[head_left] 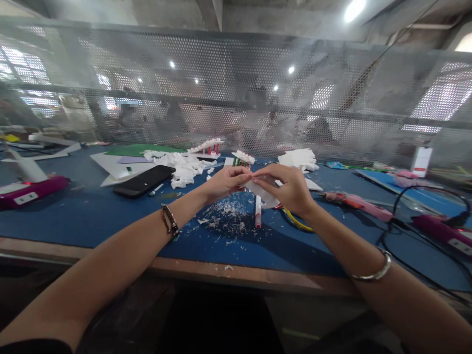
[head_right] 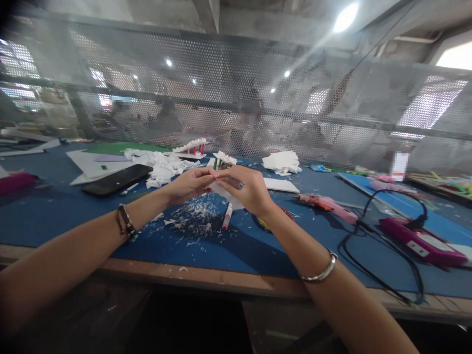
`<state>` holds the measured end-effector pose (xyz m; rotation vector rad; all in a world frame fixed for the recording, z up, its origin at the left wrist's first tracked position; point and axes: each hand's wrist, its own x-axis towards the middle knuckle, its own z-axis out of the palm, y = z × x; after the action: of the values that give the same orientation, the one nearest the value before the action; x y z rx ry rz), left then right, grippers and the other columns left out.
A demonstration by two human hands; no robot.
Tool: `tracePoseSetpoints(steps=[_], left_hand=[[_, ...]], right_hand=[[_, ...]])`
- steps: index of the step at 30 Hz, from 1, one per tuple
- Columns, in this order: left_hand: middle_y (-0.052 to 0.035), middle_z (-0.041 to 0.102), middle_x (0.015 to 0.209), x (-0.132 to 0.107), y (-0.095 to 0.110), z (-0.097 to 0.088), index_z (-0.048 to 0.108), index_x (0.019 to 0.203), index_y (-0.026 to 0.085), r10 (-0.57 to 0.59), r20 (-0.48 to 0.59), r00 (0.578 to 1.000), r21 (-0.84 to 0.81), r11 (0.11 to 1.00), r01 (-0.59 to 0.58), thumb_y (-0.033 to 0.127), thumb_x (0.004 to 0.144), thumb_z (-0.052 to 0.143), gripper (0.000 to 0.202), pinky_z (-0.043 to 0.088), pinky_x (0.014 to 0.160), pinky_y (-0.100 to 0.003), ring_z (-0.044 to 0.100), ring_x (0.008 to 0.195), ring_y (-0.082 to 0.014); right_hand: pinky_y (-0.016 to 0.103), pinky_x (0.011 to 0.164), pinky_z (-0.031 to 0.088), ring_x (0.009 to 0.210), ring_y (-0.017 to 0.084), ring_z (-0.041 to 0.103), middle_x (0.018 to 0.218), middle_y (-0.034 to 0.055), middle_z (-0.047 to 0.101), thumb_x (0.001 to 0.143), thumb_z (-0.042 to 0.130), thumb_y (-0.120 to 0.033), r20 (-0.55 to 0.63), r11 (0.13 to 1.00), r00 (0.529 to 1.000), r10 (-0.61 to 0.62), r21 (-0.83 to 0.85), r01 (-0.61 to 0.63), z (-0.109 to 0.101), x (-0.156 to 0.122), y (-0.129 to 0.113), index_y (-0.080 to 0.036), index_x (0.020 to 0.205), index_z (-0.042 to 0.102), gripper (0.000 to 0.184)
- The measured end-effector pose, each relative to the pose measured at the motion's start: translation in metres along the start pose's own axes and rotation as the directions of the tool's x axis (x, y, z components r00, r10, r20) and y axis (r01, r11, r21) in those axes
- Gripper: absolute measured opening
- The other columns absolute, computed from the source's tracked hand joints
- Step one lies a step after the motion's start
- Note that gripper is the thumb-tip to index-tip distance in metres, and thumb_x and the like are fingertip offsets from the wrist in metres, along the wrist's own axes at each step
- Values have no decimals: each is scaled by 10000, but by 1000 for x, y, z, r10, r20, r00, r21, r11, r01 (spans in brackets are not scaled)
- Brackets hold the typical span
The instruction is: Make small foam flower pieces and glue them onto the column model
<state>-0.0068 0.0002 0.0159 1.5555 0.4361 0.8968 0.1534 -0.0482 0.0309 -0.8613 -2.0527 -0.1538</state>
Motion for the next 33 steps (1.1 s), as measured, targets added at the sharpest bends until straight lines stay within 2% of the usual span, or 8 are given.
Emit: tracePoseSetpoints(steps=[4,9,13,18,25,30,33], left_hand=[[0,505,644,0,0,0,537,650,158,-8,-31,999,-49,999,7,207,719,527,85,397,598,-202,485,591,-71],[11,486,615,1,1,1,544,635,156,-10,-42,999,-60,998,7,182,721,527,91,384,562,-177,470,565,-57],[11,487,622,0,2,1,542,626,158,0,-60,998,-31,1000,-2,190,721,528,102,382,566,-177,464,562,-56],[11,497,613,-1,3,0,544,644,163,18,-43,999,43,999,-16,207,709,528,81,380,576,-196,470,560,-66],[22,444,557,1,0,-1,550,629,166,64,-14,998,86,994,-63,214,713,524,100,339,532,-204,416,508,-65],[41,369,497,0,1,0,545,604,173,95,5,995,138,986,-95,214,719,519,125,243,443,-212,313,433,-57],[41,372,482,0,1,0,551,608,179,123,8,992,178,976,-123,200,709,531,105,240,445,-224,302,424,-59]], right_hand=[[256,594,419,671,119,560,816,5,656,700,574,-290,-17,999,999,34,0,-34,2,-2,1,-238,852,632,171],[225,495,389,533,81,502,704,-1,649,700,569,-277,-80,979,985,152,149,-139,9,-5,0,-199,791,646,142],[225,483,383,554,87,514,720,9,650,698,570,-281,-80,962,975,207,196,-188,11,-5,-2,-192,766,649,138],[244,525,402,596,103,537,734,11,647,697,570,-257,-77,988,987,139,79,-133,7,-3,-5,-205,778,642,120],[265,630,428,692,121,568,758,12,645,740,532,-224,-103,995,993,-49,-93,40,5,-3,-5,-222,758,606,77],[254,605,418,673,121,555,723,16,621,757,512,-221,-64,974,992,-108,-206,93,3,-2,-6,-222,729,581,74],[243,563,397,619,113,534,693,26,605,755,521,-224,-48,967,991,-124,-231,110,1,0,-6,-200,716,571,68]])
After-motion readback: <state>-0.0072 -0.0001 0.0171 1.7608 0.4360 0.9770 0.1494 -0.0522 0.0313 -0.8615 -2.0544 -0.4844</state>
